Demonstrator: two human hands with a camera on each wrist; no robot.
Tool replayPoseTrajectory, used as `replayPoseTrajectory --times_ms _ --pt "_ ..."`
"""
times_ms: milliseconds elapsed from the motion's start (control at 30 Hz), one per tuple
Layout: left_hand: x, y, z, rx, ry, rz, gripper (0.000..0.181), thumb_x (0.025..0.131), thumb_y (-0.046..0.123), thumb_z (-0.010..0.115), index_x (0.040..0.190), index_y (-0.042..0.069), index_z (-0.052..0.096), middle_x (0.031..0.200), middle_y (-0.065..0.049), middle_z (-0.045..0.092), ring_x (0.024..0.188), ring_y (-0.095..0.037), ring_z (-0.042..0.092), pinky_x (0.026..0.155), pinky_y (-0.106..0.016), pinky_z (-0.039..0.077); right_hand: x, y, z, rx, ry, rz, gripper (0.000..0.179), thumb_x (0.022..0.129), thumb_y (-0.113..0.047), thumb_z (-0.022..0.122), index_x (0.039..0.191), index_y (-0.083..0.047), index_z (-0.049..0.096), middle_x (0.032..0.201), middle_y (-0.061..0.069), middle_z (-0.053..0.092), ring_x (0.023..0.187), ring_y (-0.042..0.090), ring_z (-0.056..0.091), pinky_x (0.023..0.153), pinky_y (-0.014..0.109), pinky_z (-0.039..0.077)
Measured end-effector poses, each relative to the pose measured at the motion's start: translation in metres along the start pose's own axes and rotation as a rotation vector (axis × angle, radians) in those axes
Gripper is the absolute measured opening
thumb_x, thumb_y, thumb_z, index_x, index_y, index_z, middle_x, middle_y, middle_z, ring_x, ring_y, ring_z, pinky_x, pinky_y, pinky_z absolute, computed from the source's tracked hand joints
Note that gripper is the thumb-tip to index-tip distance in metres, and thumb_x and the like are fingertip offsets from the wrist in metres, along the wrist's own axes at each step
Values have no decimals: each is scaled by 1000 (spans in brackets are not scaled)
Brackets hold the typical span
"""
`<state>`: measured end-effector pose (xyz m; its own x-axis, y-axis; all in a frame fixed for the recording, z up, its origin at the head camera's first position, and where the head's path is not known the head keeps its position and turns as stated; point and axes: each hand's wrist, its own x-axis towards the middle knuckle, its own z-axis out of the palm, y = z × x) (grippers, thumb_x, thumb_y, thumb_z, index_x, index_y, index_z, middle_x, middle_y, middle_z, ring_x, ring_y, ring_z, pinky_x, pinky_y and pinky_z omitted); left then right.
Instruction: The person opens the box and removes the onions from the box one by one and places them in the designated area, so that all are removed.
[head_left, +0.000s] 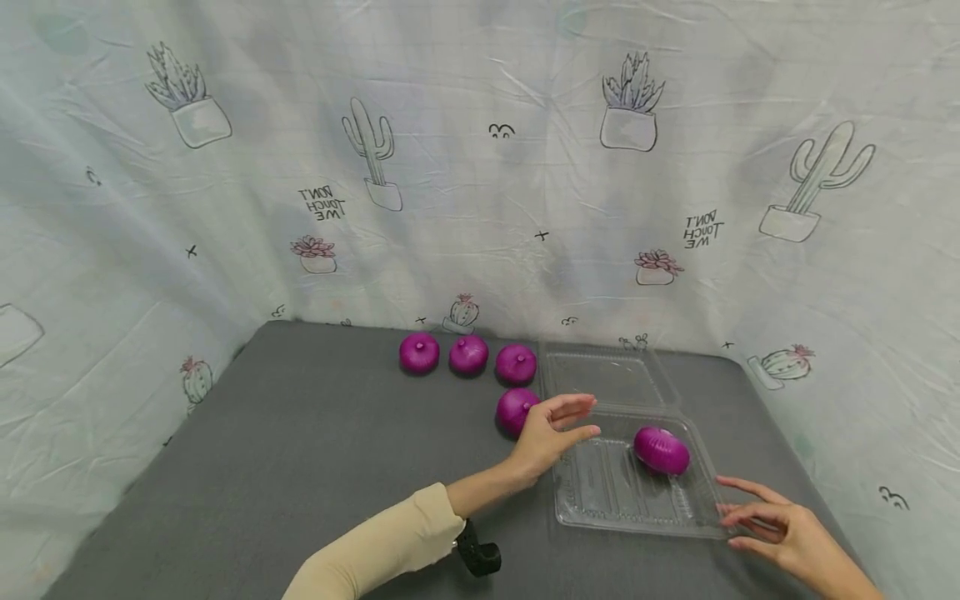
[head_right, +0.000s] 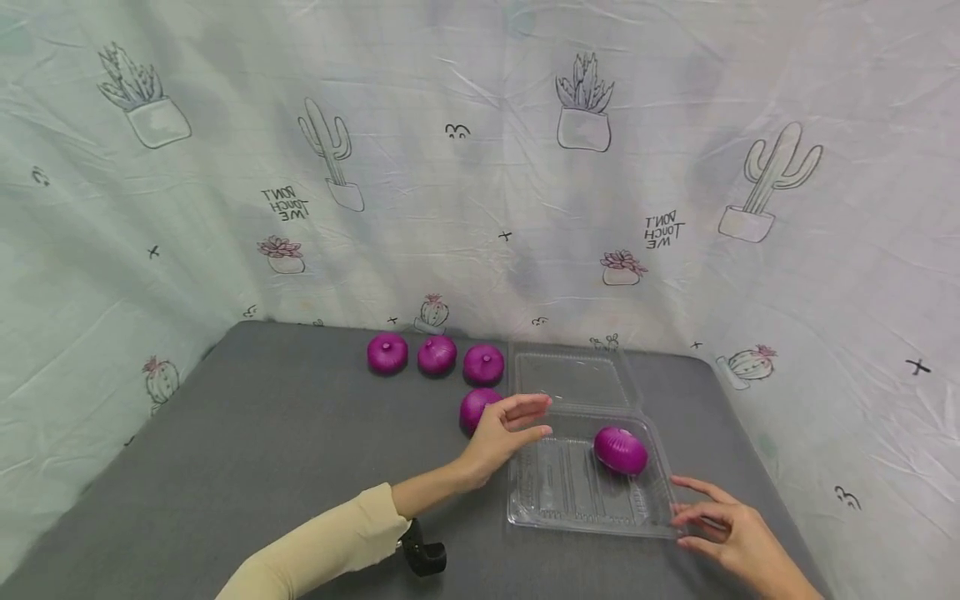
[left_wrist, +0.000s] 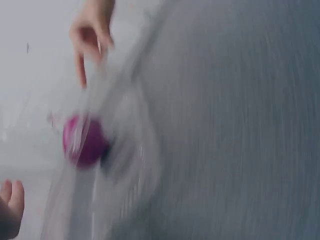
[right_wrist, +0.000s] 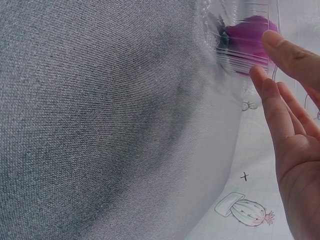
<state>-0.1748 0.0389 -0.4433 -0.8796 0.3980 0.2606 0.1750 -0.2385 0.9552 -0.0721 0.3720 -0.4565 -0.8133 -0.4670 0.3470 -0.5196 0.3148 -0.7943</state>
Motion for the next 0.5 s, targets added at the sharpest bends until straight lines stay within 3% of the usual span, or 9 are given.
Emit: replayPoseTrajectory --times_ms 100,200,300,400,500 --pt "-3 1 19 -47 10 -22 41 86 -1 69 125 -1 59 126 -13 61 114 -21 59 91 -27 50 0 -1 -1 8 0 -2 30 69 19 72 95 5 68 138 -17 47 104 -1 61 71 23 55" --pt "3 5 30 -36 -88 -54 41 86 -1 68 126 0 59 126 -9 61 113 -13 59 90 -25 50 1 -1 -2 12 2 6 30 68 19 72 95 6 68 138 -16 47 104 0 61 71 25 55" --pt "23 13 31 23 -294 -89 43 87 -2 67 129 1 57 128 -8 61 113 -8 58 88 -23 50 2 -1 -3 6 7 22 29 68 18 73 94 5 69 136 -17 48 104 -1 61 70 25 56" --pt "52 19 27 69 -569 -116 46 87 -7 65 132 -1 54 133 -11 57 119 -10 56 91 -24 49 2 -1 -3 -16 16 26 28 69 16 74 94 4 69 135 -18 49 104 -2 61 70 25 56" --pt "79 18 23 51 -836 -162 50 87 -14 60 135 -8 47 140 -17 49 128 -17 48 95 -30 48 0 -1 -2 -16 21 23 29 68 16 74 94 4 69 135 -17 49 104 -2 61 71 25 55"
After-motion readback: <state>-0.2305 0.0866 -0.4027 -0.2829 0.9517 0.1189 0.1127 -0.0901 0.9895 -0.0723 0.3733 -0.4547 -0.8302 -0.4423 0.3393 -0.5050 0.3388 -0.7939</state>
